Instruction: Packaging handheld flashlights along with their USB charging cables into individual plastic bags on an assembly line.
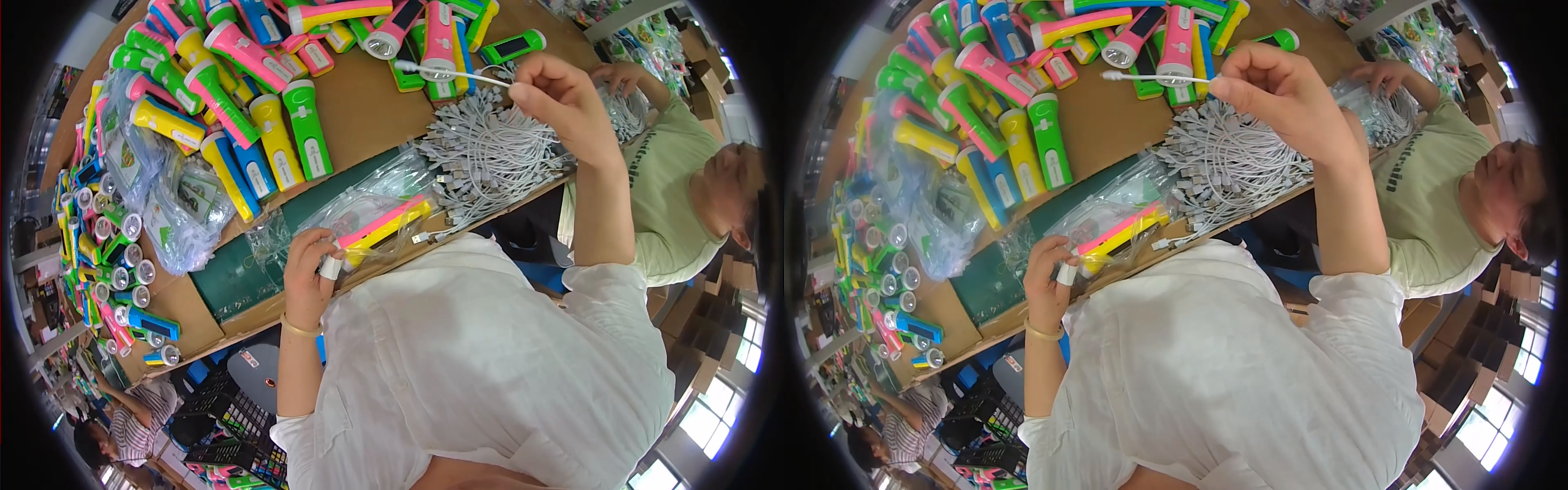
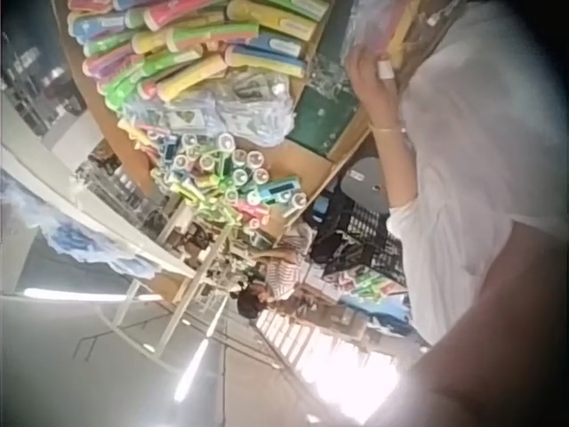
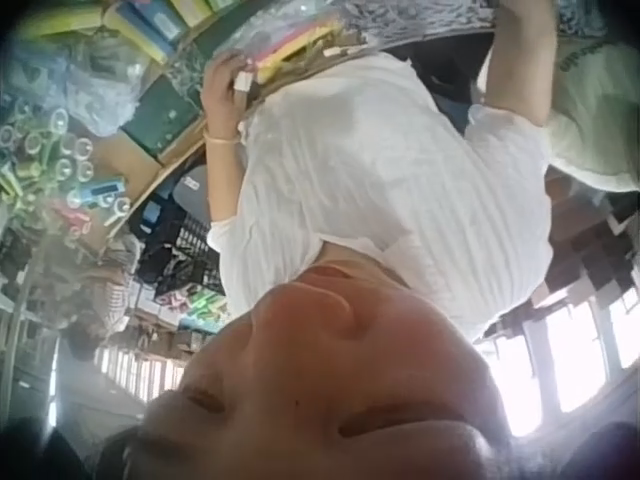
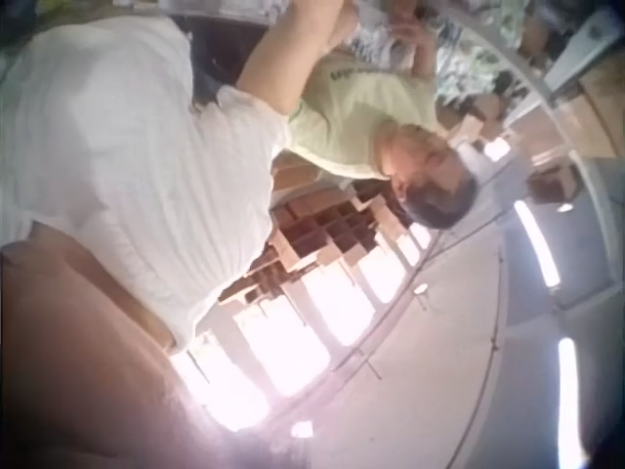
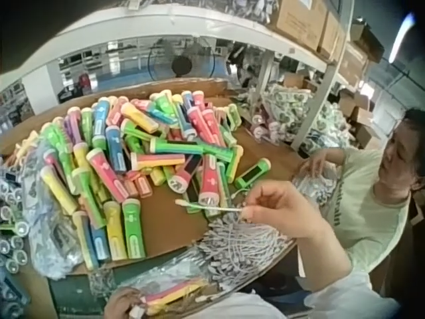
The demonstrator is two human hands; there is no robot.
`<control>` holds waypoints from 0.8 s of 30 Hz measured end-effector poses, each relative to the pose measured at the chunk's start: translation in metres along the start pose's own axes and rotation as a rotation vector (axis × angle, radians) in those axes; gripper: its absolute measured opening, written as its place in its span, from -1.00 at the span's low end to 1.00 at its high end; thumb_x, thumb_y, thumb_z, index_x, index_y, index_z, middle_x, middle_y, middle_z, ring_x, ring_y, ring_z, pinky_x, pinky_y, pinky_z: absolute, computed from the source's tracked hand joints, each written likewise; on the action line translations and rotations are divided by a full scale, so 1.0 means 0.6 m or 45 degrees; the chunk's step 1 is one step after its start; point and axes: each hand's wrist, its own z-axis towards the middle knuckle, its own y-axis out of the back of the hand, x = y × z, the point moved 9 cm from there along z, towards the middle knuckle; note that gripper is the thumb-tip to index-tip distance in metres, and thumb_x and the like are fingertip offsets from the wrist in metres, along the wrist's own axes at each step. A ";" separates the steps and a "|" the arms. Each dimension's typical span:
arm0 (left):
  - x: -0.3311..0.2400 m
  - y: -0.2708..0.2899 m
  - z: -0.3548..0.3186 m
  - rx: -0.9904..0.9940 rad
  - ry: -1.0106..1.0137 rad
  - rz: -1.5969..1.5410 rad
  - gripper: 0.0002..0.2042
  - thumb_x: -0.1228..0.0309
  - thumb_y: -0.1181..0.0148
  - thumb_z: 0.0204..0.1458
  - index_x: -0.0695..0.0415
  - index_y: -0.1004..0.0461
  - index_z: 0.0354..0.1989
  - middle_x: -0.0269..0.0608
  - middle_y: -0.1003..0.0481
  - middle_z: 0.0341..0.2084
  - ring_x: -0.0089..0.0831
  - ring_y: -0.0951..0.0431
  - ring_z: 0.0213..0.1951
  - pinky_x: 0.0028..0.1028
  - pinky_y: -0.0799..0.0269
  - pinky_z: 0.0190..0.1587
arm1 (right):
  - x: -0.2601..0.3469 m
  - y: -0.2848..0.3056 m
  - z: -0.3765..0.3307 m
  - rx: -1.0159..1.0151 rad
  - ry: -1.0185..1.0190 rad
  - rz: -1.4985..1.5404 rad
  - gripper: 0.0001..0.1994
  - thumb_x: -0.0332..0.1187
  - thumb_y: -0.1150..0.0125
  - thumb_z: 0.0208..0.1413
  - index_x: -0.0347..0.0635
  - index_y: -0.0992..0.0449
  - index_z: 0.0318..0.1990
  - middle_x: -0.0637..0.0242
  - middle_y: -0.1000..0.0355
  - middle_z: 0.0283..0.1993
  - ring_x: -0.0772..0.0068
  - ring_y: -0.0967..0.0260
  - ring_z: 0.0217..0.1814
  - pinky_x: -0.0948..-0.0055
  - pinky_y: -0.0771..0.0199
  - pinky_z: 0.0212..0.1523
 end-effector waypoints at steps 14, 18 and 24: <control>-0.004 0.011 -0.024 -0.142 0.090 -0.028 -0.82 0.62 -0.32 0.00 0.22 -0.51 -0.22 -0.01 -0.56 -0.06 -0.06 -0.56 -0.02 -0.30 -0.45 0.09 | -0.180 -0.241 -0.042 0.624 -0.585 0.386 -0.75 -0.40 -0.24 0.20 -0.13 -0.31 -0.48 0.56 -0.25 -0.52 0.72 -0.14 -0.50 0.60 -0.11 -0.49; 0.026 0.020 -0.049 -0.425 0.430 -0.341 -0.71 0.63 -0.34 0.05 0.21 -0.51 -0.04 -0.09 -0.54 -0.04 -0.31 -0.57 -0.05 -0.39 -0.51 0.04 | -0.154 -0.256 -0.035 0.719 -0.438 -0.019 -0.72 -0.37 -0.28 0.17 -0.21 -0.30 -0.49 0.53 -0.21 -0.58 0.71 -0.08 -0.51 0.52 -0.10 -0.50; 0.030 0.024 -0.059 -0.328 0.489 -0.185 -0.85 0.61 -0.35 0.08 0.27 -0.58 -0.17 -0.15 -0.56 -0.24 -0.41 -0.57 -0.24 -0.48 -0.51 -0.16 | -0.126 -0.356 -0.015 0.878 0.041 -0.367 -0.73 -0.28 -0.37 0.12 -0.22 -0.41 -0.39 0.30 -0.35 -0.49 0.30 -0.30 -0.47 0.29 -0.32 -0.40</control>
